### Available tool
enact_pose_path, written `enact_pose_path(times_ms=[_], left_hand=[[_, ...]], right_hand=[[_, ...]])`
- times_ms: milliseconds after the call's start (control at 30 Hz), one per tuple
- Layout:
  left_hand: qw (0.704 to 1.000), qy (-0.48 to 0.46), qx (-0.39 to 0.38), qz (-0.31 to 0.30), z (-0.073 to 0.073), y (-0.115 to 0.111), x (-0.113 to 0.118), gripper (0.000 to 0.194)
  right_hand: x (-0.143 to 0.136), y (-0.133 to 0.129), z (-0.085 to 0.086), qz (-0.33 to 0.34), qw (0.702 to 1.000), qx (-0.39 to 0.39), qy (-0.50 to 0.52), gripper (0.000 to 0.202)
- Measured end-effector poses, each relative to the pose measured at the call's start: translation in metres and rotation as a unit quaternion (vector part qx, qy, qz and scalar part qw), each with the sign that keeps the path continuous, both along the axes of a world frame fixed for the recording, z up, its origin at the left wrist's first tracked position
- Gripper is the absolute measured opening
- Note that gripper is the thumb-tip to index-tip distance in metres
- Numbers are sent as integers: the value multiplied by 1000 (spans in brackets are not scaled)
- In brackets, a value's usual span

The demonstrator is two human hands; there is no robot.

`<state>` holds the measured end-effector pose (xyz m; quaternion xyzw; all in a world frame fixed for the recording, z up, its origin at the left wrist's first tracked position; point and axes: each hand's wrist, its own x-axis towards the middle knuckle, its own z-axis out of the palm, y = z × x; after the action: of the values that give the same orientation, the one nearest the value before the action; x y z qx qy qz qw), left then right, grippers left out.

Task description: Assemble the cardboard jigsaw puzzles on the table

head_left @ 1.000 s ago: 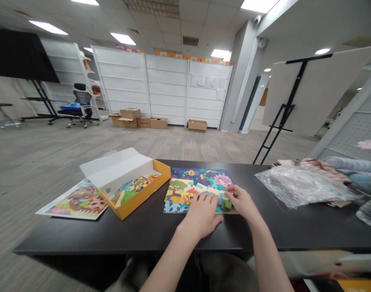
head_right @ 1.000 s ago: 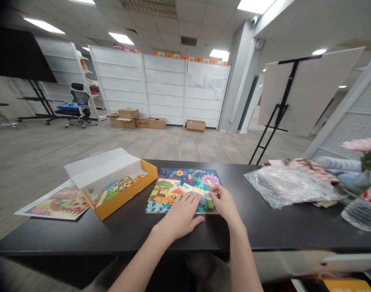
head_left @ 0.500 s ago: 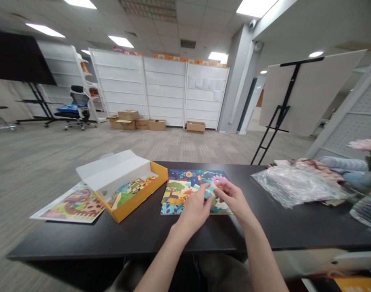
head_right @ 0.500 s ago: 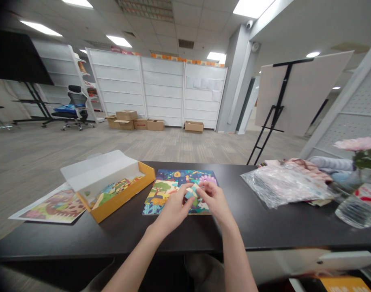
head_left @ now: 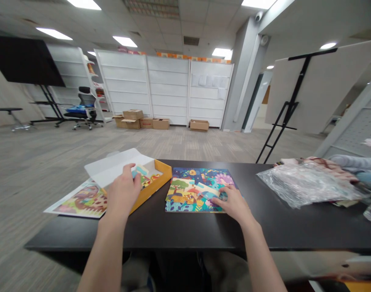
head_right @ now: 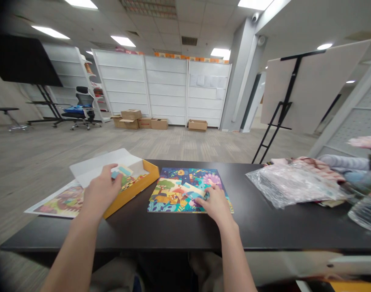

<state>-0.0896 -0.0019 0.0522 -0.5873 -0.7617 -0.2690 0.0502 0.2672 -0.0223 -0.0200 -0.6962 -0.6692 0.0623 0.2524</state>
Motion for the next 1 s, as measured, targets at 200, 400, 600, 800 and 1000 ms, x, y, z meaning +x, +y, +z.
enact_pose_path(times_ms=[200, 400, 600, 800, 1000], left_hand=[[986, 22, 148, -75, -8, -1, 15, 36], [929, -120, 146, -318, -12, -9, 72, 26], [844, -305, -43, -439, -27, -17, 118, 45], [840, -354, -23, -410, -12, -12, 99, 36], [950, -230, 101, -184, -1, 1, 23, 38]], right_hand=[[1, 3, -3, 4, 997, 14, 77, 36], [-4, 3, 2, 126, 935, 17, 331, 34], [-26, -5, 22, 185, 880, -5, 437, 42], [-39, 3, 19, 172, 900, 43, 398, 34], [-40, 10, 3, 95, 992, 73, 43, 27]])
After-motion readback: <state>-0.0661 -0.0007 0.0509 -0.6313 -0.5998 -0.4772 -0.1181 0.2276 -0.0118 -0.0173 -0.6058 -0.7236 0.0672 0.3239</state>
